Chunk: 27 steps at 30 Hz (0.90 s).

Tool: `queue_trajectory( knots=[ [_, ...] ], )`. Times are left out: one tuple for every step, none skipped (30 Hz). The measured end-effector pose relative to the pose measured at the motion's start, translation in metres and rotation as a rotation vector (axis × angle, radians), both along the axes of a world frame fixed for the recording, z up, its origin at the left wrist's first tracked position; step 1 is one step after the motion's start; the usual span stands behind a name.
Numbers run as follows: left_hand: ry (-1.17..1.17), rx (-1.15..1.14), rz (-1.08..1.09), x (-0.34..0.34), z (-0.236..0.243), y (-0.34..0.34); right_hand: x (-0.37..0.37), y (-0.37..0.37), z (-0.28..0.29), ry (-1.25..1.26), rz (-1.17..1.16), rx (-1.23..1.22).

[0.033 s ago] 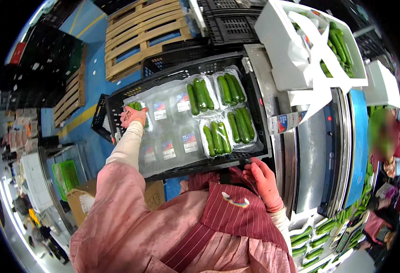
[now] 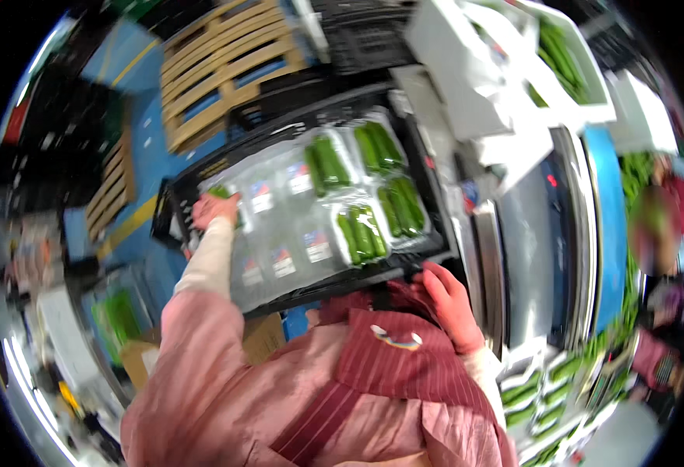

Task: The person places cucumbers into plastic bags on a conveyor belt, seals them using a vacuum sealer, and stacks the packaged units in a crate. The person also applies labels to the sealed packages.

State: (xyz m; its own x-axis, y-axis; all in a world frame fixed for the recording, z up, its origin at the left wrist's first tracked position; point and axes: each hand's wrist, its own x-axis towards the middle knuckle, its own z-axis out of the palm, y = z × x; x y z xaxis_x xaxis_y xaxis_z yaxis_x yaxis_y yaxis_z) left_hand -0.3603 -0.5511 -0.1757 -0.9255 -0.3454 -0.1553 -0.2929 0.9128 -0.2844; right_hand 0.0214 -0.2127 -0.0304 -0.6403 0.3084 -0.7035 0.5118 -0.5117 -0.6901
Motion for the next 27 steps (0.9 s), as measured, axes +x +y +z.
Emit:
queue_trajectory(
  knots=[
    [0.064, -0.137, -0.018, 0.003, 0.015, 0.014, 0.002, 0.001, -0.001, 0.008, 0.004, 0.0],
    [-0.202, 0.012, -0.011, -0.007, 0.033, 0.011, -0.002, -0.003, 0.014, -0.003, -0.062, -0.01],
    [-0.133, 0.018, -0.069, 0.003, 0.039, 0.008, 0.003, 0.001, 0.009, -0.005, 0.038, 0.06],
    [-0.06, 0.018, -0.134, 0.014, 0.046, 0.007, 0.001, 0.002, 0.025, -0.044, 0.069, 0.113],
    [-0.167, 0.08, -0.279, 0.01, 0.03, -0.024, 0.006, 0.002, 0.027, -0.006, 0.106, 0.208],
    [-0.176, 0.007, -0.253, 0.016, 0.037, -0.025, 0.013, 0.002, 0.024, 0.015, 0.127, 0.33],
    [-0.148, 0.017, -0.42, 0.01, 0.026, -0.052, 0.023, 0.0, 0.023, 0.031, 0.14, 0.455],
    [-0.189, 0.16, -0.263, 0.022, 0.058, -0.029, 0.037, 0.0, 0.022, 0.03, 0.147, 0.601],
    [-0.11, 0.146, -0.192, -0.011, 0.007, -0.07, 0.049, 0.003, 0.031, 0.03, 0.04, 0.502],
    [-0.114, 0.121, -0.192, -0.011, 0.004, -0.064, 0.058, 0.004, 0.035, 0.043, -0.064, 0.387],
    [-0.048, 0.062, -0.121, -0.024, -0.025, -0.091, 0.068, 0.004, 0.04, 0.084, -0.142, 0.267],
    [-0.068, 0.016, -0.09, -0.025, -0.029, -0.083, 0.084, -0.002, 0.037, 0.089, -0.352, 0.189],
    [-0.086, -0.033, -0.062, -0.026, -0.028, -0.074, 0.107, -0.005, 0.028, 0.099, -0.515, 0.191],
    [0.044, -0.028, -0.023, -0.014, -0.017, -0.059, 0.132, -0.011, 0.021, 0.102, -0.68, 0.191],
    [0.121, -0.031, 0.007, -0.014, -0.021, -0.068, 0.155, -0.012, 0.021, 0.043, -0.79, 0.194],
    [0.196, -0.019, 0.043, -0.016, -0.029, -0.079, 0.178, -0.018, 0.024, -0.014, -0.895, 0.206],
    [0.294, 0.023, 0.026, -0.017, -0.029, -0.073, 0.203, -0.023, 0.02, -0.053, -1.015, 0.235],
    [0.388, 0.067, 0.0, -0.017, -0.029, -0.061, 0.229, -0.029, 0.014, -0.098, -1.143, 0.262],
    [0.486, 0.114, -0.019, -0.017, -0.027, -0.05, 0.252, -0.033, 0.005, -0.129, -1.288, 0.27],
    [0.582, 0.163, -0.036, -0.016, -0.025, -0.036, 0.274, -0.035, -0.007, -0.16, -1.431, 0.275],
    [0.673, 0.209, -0.051, -0.014, -0.022, -0.022, 0.302, -0.036, -0.021, -0.149, -1.506, 0.244],
    [0.767, 0.256, -0.07, -0.01, -0.01, -0.001, 0.321, -0.036, -0.033, -0.138, -1.583, 0.207],
    [0.786, 0.498, -0.286, -0.009, 0.004, 0.026, 0.337, -0.034, -0.045, -0.096, -1.705, 0.225],
    [0.802, 0.738, -0.505, 0.003, 0.032, 0.061, 0.347, -0.025, -0.052, -0.123, -1.718, 0.213],
    [0.723, 0.906, -0.542, 0.0, 0.047, 0.091, 0.356, -0.015, -0.058, -0.148, -1.726, 0.197],
    [0.778, 1.211, -0.699, 0.043, 0.085, 0.156, 0.367, -0.01, -0.064, -0.182, -1.744, 0.182],
    [0.735, 1.265, -0.782, 0.068, 0.115, 0.204, 0.38, -0.006, -0.074, -0.228, -1.668, 0.209]
  ],
)
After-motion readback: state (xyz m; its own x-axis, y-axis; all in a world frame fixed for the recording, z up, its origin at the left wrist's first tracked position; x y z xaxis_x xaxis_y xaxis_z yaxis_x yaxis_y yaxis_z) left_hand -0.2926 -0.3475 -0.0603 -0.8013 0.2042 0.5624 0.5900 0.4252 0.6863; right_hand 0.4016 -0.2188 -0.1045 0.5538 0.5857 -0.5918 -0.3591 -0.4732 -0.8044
